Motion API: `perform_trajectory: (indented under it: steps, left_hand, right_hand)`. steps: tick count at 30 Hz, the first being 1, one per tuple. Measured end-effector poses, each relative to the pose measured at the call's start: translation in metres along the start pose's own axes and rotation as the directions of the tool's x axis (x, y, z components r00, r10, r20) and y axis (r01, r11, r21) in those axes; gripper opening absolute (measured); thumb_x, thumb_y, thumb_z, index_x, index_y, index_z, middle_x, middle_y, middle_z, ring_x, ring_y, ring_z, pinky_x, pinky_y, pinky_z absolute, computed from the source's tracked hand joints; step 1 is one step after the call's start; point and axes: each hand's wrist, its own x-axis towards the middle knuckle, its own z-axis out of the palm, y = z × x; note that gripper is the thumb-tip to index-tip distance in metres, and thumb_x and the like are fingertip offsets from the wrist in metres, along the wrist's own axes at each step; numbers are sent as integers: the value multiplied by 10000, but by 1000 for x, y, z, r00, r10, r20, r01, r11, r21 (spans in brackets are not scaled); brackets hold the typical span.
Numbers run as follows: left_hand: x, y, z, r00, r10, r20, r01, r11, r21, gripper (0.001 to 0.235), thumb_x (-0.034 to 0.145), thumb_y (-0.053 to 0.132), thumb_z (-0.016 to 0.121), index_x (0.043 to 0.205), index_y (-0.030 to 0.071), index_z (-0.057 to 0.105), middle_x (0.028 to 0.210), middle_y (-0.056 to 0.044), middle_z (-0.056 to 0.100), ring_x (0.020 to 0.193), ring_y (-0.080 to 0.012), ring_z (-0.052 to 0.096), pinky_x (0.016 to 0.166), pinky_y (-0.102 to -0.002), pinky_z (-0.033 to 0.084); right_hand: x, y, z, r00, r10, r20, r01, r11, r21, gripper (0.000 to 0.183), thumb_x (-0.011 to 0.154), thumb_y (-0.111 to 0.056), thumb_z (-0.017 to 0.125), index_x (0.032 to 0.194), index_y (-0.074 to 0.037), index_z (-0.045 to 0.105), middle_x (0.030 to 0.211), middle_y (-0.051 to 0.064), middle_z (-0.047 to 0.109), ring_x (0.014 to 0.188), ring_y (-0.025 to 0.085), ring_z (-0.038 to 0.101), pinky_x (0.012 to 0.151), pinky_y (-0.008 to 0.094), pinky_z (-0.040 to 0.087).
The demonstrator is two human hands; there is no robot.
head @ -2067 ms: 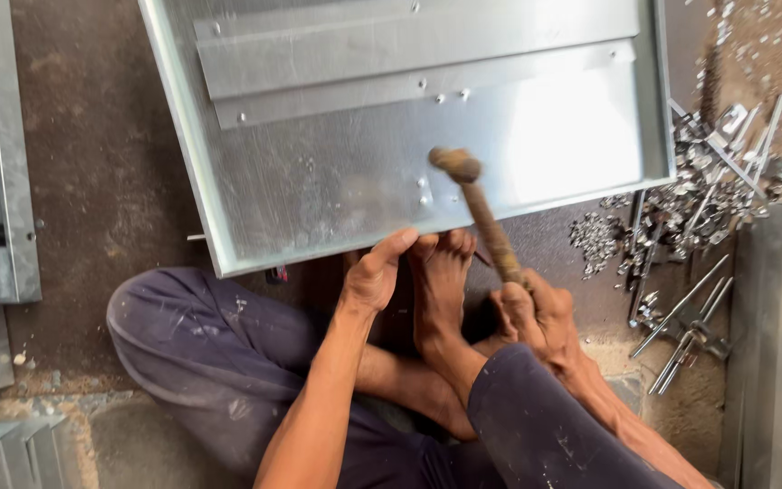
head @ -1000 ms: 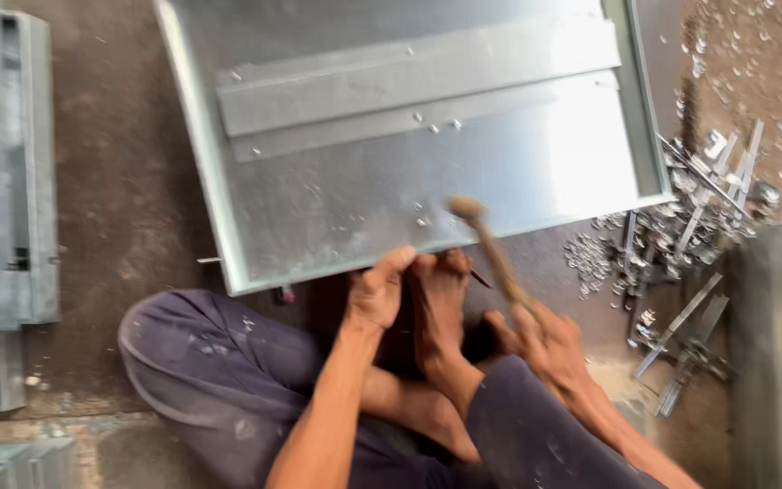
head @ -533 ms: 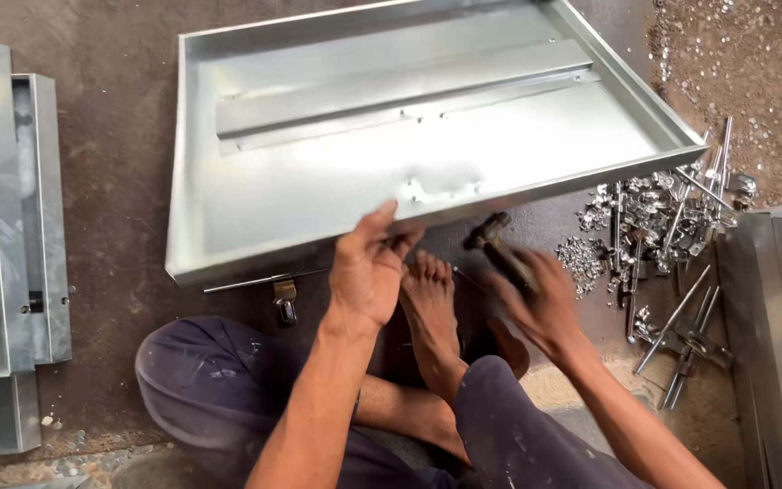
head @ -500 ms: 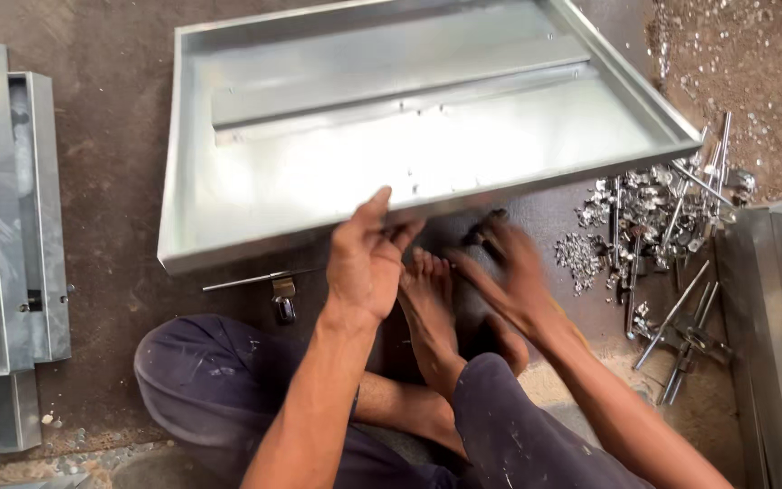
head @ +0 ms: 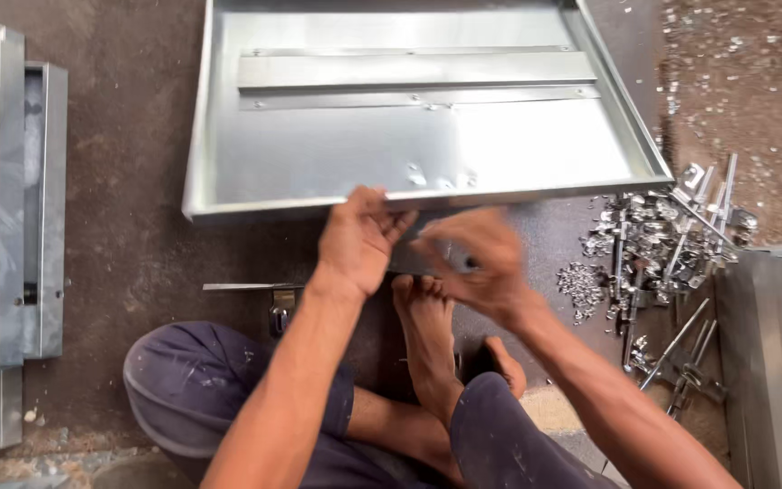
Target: The person assembles a metal box by attaching a latch and hinges to a metal panel using a hammer and small metal components while sitting on the floor.
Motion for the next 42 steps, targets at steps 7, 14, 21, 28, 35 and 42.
perform_trajectory:
  steps: [7, 14, 21, 28, 35, 42]
  left_hand:
    - [-38, -34, -9, 995, -97, 34, 101, 984, -149, 141, 907, 175, 642, 959, 44, 641, 978, -105, 710, 963, -225, 678, 970, -387, 552]
    - [-105, 77, -23, 674, 731, 106, -125, -29, 992, 273, 1005, 211, 571, 973, -32, 690, 835, -169, 722, 768, -265, 729, 721, -378, 565]
    - [-25, 157, -78, 831, 164, -532, 440, 393, 808, 928, 863, 531, 796, 1457, -69, 411, 1512, -306, 378, 1415, -349, 392, 1086, -652, 296]
    - [-18, 138, -105, 898, 408, -166, 244, -148, 958, 688, 649, 565, 977, 631, 22, 556, 606, -104, 573, 517, -202, 480, 460, -416, 410]
    - [-33, 126, -106, 866, 488, 107, -16, -187, 982, 700, 676, 566, 978, 579, 22, 549, 529, -89, 573, 481, -156, 531, 462, -363, 464]
    - [-35, 127, -106, 871, 479, 109, -62, -114, 992, 631, 691, 564, 955, 727, 7, 658, 622, -93, 658, 554, -164, 640, 549, -355, 538]
  right_hand:
    - [3, -6, -3, 883, 380, 274, -294, 905, -307, 462, 957, -428, 690, 1303, -123, 665, 958, 85, 622, 938, 265, 547, 884, 436, 429]
    - [-39, -10, 17, 908, 360, 214, -303, 917, -258, 477, 981, -410, 660, 1339, -98, 625, 1025, 132, 604, 1016, 291, 537, 957, 444, 420]
    - [-187, 2, -25, 789, 609, -77, -500, 564, -657, 567, 852, -387, 733, 1264, -31, 574, 1158, 200, 608, 1094, 347, 514, 941, 490, 391]
    - [-273, -16, -61, 367, 928, 66, -896, 372, -243, 271, 1055, -270, 551, 1214, -55, 599, 750, 58, 675, 571, 207, 583, 496, 379, 447]
    - [-224, -46, -50, 621, 756, 207, -784, 588, 200, 293, 1006, -268, 579, 1133, -14, 650, 729, 25, 618, 638, 88, 549, 553, 280, 456]
    - [-152, -41, -27, 802, 572, 172, -595, 741, 311, 384, 1017, -353, 484, 891, -25, 638, 604, -4, 574, 520, 83, 547, 491, 298, 423]
